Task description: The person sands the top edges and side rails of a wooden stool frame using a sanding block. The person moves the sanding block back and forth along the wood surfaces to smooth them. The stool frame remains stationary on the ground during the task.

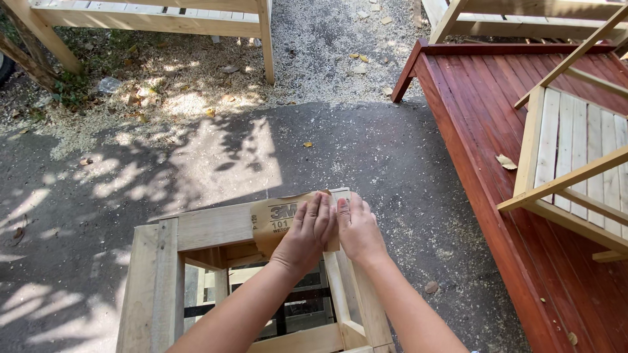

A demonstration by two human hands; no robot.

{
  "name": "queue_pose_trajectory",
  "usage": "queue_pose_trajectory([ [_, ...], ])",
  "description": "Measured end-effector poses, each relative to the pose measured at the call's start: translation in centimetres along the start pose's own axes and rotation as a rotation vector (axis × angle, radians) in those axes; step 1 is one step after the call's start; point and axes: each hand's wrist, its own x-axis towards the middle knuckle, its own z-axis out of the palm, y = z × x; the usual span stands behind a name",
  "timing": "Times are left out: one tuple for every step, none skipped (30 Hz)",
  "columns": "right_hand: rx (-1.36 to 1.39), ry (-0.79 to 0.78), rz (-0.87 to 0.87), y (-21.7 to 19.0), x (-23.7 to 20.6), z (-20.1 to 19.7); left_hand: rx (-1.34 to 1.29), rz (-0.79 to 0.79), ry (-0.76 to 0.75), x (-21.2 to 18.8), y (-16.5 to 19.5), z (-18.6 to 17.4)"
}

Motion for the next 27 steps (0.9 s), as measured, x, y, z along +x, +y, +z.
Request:
queue_pose_trajectory([
  [0.006,0.011,-0.008,-0.1,-0.1,0.0,0.029,0.013,-0.033,-1.2,-1.1,-0.4],
  [0.001,0.030,-0.021,-0.2,-0.2,-0.1,0.056,0.019,-0.053,-2.5,-2.9,-0.7],
  [-0.006,0.037,-0.035,-0.3,-0.3,-0.1,0.078,0.019,-0.084,-3.9,-4.3,-1.1],
  [-0.019,0.019,-0.023,-0.4,-0.3,-0.1,0.068,0.007,-0.122,-5.9,-5.6,-1.6],
  [-0.028,0.008,-0.010,-0.5,-0.3,0.0,0.063,-0.001,-0.154,-7.3,-6.6,-1.7],
  [-0.042,0.007,0.003,-0.6,-0.2,0.0,0.055,-0.009,-0.177,-7.7,-7.1,-1.6],
  [-0.043,0.008,0.002,-0.6,-0.1,0.1,0.072,-0.008,-0.197,-7.7,-7.1,-1.5],
  [-0.050,0.009,0.006,-0.6,-0.1,0.1,0.083,-0.007,-0.217,-7.2,-6.5,-1.3],
  [-0.063,0.006,0.010,-0.6,0.0,0.1,0.088,-0.009,-0.238,-6.3,-5.5,-1.1],
  [-0.063,-0.003,0.020,-0.5,0.0,0.2,0.050,-0.016,-0.198,-5.0,-4.2,-0.9],
  [-0.062,-0.006,0.030,-0.4,0.0,0.1,0.015,-0.023,-0.155,-3.3,-2.8,-0.7],
  [-0.063,-0.014,0.041,-0.3,0.0,0.1,-0.023,-0.031,-0.114,-2.2,-1.8,-0.8],
  [-0.050,-0.008,0.033,-0.2,0.0,0.1,-0.078,-0.015,-0.124,-1.5,-1.2,-0.9],
  [-0.035,0.002,0.023,-0.1,-0.1,0.0,-0.130,0.000,-0.129,-1.3,-1.1,-1.1],
  [-0.022,0.018,0.010,-0.1,0.0,-0.1,-0.180,0.015,-0.129,-1.6,-1.6,-1.4],
  [-0.039,0.011,0.006,0.0,0.0,-0.2,-0.123,0.023,-0.130,-2.6,-2.4,-1.8],
  [-0.049,0.004,0.000,-0.1,0.0,-0.2,-0.060,0.034,-0.135,-4.3,-4.1,-2.0],
  [-0.061,0.002,-0.009,-0.1,0.0,-0.2,0.004,0.044,-0.134,-5.8,-5.9,-2.0],
  [-0.074,0.000,-0.004,-0.2,0.1,-0.2,-0.095,0.004,-0.082,-7.8,-7.6,-2.2],
  [-0.086,-0.002,0.004,-0.3,0.1,-0.2,-0.195,-0.031,-0.030,-9.7,-8.9,-2.3],
  [-0.099,0.001,0.018,-0.3,0.1,-0.1,-0.297,-0.061,0.027,-10.6,-9.6,-2.2],
  [-0.106,0.008,0.023,-0.4,0.2,-0.1,-0.312,-0.079,0.103,-10.9,-9.9,-2.0],
  [-0.115,0.015,0.025,-0.4,0.2,0.0,-0.327,-0.099,0.181,-10.7,-9.8,-1.8],
  [-0.129,0.021,0.024,-0.4,0.2,0.0,-0.344,-0.126,0.260,-9.7,-9.1,-1.7],
  [-0.130,0.024,0.017,-0.4,0.3,0.0,-0.351,-0.136,0.273,-8.3,-8.3,-1.6],
  [-0.130,0.029,0.012,-0.4,0.3,0.0,-0.358,-0.143,0.287,-6.2,-7.5,-1.6],
  [-0.132,0.032,0.010,-0.4,0.3,-0.1,-0.368,-0.151,0.300,-4.2,-6.5,-1.8],
])
